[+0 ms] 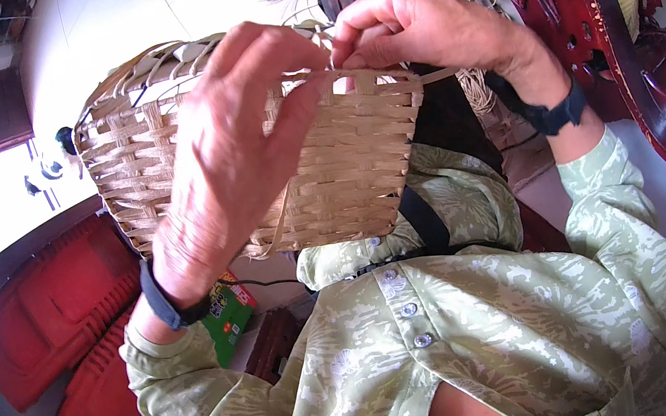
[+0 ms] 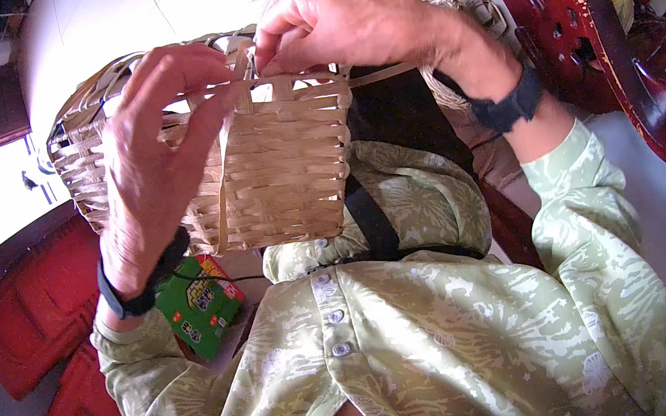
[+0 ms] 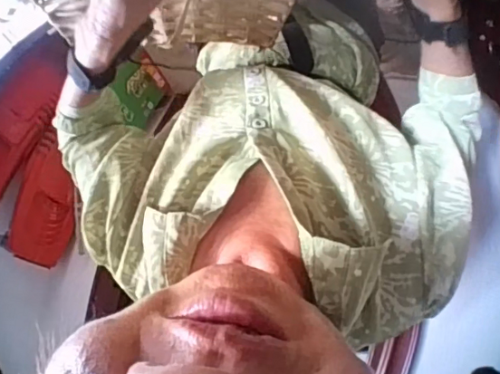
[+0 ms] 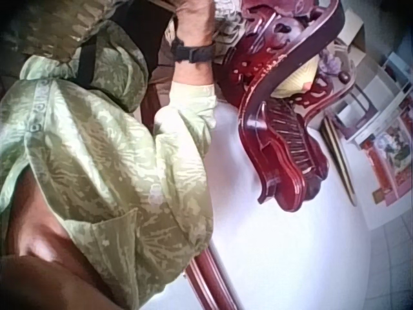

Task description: The person weaves a basket by hand. They thread thin strips of material through the existing structure of a rectangular basket, pulling them through and folding the ends over the top edge to secure them.

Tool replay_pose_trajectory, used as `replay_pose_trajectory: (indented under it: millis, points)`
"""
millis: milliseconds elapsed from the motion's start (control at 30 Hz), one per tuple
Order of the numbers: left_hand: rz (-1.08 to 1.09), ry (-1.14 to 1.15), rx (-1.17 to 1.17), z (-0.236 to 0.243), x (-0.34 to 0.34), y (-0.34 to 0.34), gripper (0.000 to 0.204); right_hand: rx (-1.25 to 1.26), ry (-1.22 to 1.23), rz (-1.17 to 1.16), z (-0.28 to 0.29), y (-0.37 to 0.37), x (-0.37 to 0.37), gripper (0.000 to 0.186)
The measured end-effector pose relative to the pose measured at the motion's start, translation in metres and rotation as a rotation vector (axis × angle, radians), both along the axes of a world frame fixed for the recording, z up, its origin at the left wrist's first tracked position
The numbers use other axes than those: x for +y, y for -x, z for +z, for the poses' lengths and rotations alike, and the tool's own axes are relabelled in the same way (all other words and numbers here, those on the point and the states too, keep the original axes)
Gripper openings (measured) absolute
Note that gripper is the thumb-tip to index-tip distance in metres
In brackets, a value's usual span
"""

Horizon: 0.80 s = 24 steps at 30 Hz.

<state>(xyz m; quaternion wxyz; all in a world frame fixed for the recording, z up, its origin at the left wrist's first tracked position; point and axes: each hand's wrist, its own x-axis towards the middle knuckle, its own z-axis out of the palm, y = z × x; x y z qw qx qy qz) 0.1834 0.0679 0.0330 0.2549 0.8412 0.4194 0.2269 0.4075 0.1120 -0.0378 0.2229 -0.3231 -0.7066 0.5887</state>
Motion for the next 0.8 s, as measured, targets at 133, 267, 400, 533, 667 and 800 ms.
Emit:
replay_pose_trajectory:
  millis: [133, 267, 400, 533, 667, 800]
  points:
    - [0.004, -0.143, 0.013, -0.017, -0.017, -0.002, 0.012, -0.030, 0.262, 0.184, 0.010, -0.001, 0.017, 0.025]
    - [0.036, -0.270, 0.119, -0.021, -0.023, -0.006, 0.016, -0.055, 0.348, 0.197, 0.018, -0.005, 0.018, 0.028]
    - [0.042, -0.359, 0.113, -0.033, -0.026, -0.005, 0.020, -0.232, 0.219, 0.220, 0.037, -0.005, 0.007, 0.031]
    - [-0.001, -0.458, 0.164, -0.034, -0.026, -0.006, 0.021, 0.018, -0.026, 0.182, 0.005, -0.017, -0.005, 0.027]
    - [0.022, -0.511, 0.223, -0.033, -0.029, -0.010, 0.017, 0.137, 0.050, -0.024, 0.004, -0.010, -0.023, 0.023]
    - [0.077, -0.497, 0.231, -0.036, -0.034, -0.015, 0.014, 0.202, -0.585, -0.005, -0.018, -0.010, -0.031, 0.023]
